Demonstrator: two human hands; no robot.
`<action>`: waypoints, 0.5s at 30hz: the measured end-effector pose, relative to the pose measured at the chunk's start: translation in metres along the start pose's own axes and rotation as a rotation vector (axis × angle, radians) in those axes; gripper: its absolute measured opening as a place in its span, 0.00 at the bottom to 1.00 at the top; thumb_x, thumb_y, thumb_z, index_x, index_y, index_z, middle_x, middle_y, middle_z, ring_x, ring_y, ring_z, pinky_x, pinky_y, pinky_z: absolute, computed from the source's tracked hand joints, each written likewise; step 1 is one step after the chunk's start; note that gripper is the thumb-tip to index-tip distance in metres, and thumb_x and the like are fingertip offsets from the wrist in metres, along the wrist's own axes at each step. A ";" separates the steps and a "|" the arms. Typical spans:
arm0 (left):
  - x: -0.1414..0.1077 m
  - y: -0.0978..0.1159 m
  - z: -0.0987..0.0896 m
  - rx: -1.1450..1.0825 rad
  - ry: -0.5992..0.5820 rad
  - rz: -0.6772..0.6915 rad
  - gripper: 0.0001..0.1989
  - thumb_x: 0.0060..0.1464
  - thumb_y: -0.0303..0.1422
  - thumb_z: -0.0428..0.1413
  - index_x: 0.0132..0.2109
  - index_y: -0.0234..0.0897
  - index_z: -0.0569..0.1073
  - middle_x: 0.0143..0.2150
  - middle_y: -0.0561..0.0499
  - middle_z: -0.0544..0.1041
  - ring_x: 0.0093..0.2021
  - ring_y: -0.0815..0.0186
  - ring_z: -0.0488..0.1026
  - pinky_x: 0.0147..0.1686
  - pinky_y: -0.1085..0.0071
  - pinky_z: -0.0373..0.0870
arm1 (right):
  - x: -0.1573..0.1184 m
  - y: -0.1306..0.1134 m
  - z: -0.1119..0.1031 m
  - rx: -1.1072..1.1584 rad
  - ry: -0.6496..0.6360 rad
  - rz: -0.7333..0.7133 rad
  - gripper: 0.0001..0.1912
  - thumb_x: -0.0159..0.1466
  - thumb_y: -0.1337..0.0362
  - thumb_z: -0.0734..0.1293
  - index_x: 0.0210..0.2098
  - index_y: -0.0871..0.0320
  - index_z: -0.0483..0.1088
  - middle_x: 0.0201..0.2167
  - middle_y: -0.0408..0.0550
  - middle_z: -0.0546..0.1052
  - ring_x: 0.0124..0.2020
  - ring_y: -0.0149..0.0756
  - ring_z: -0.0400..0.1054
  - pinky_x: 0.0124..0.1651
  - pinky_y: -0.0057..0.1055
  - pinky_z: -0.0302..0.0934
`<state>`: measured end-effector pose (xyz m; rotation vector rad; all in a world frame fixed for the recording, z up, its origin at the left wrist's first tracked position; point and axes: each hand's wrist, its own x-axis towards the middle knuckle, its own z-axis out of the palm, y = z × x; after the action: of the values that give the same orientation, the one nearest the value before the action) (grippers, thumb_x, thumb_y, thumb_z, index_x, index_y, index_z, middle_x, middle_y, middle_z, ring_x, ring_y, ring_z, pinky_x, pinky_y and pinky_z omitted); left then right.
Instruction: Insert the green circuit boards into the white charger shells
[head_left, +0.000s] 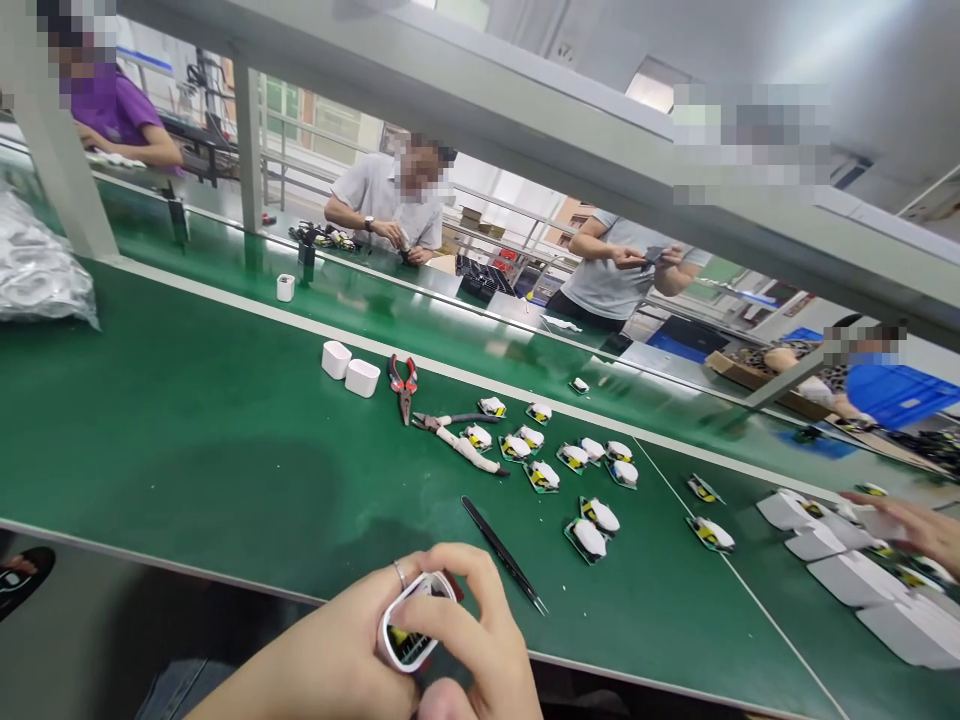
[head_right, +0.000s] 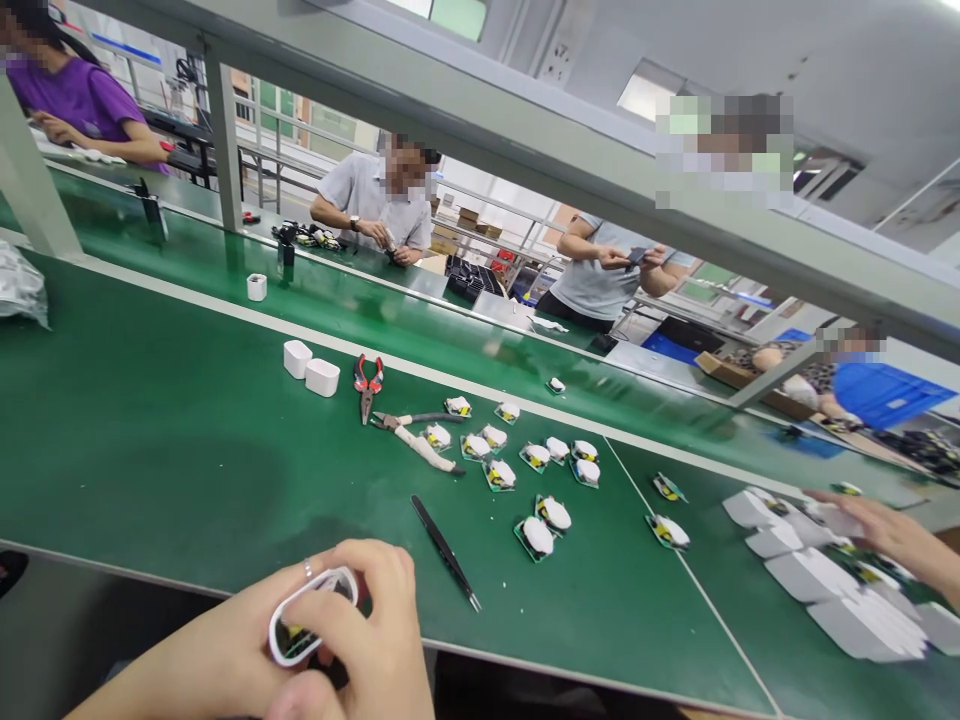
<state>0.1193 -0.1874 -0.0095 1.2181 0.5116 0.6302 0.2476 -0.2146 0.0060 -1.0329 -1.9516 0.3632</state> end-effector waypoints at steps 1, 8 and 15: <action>0.000 -0.001 -0.001 0.019 0.007 -0.022 0.21 0.32 0.18 0.51 0.38 0.37 0.61 0.30 0.57 0.60 0.31 0.71 0.60 0.29 0.78 0.57 | 0.000 0.002 -0.002 0.070 -0.017 0.023 0.25 0.57 0.44 0.47 0.30 0.54 0.65 0.34 0.46 0.63 0.31 0.32 0.64 0.28 0.27 0.60; 0.007 0.012 -0.009 0.098 0.010 -0.002 0.24 0.34 0.18 0.49 0.42 0.38 0.60 0.33 0.56 0.64 0.33 0.71 0.61 0.30 0.78 0.59 | 0.030 0.008 -0.008 -0.360 -0.030 -0.226 0.25 0.59 0.47 0.47 0.23 0.58 0.63 0.34 0.49 0.67 0.34 0.36 0.63 0.40 0.39 0.55; 0.021 0.050 -0.027 0.479 0.079 -0.101 0.21 0.31 0.19 0.50 0.37 0.37 0.63 0.30 0.56 0.62 0.30 0.70 0.61 0.27 0.78 0.59 | 0.062 0.019 -0.046 -0.351 -0.137 -0.233 0.24 0.58 0.46 0.46 0.29 0.56 0.63 0.32 0.47 0.72 0.36 0.35 0.66 0.43 0.36 0.57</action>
<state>0.1075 -0.1432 0.0309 1.6088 0.8168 0.4838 0.2776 -0.1613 0.0562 -1.0012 -2.2859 -0.0433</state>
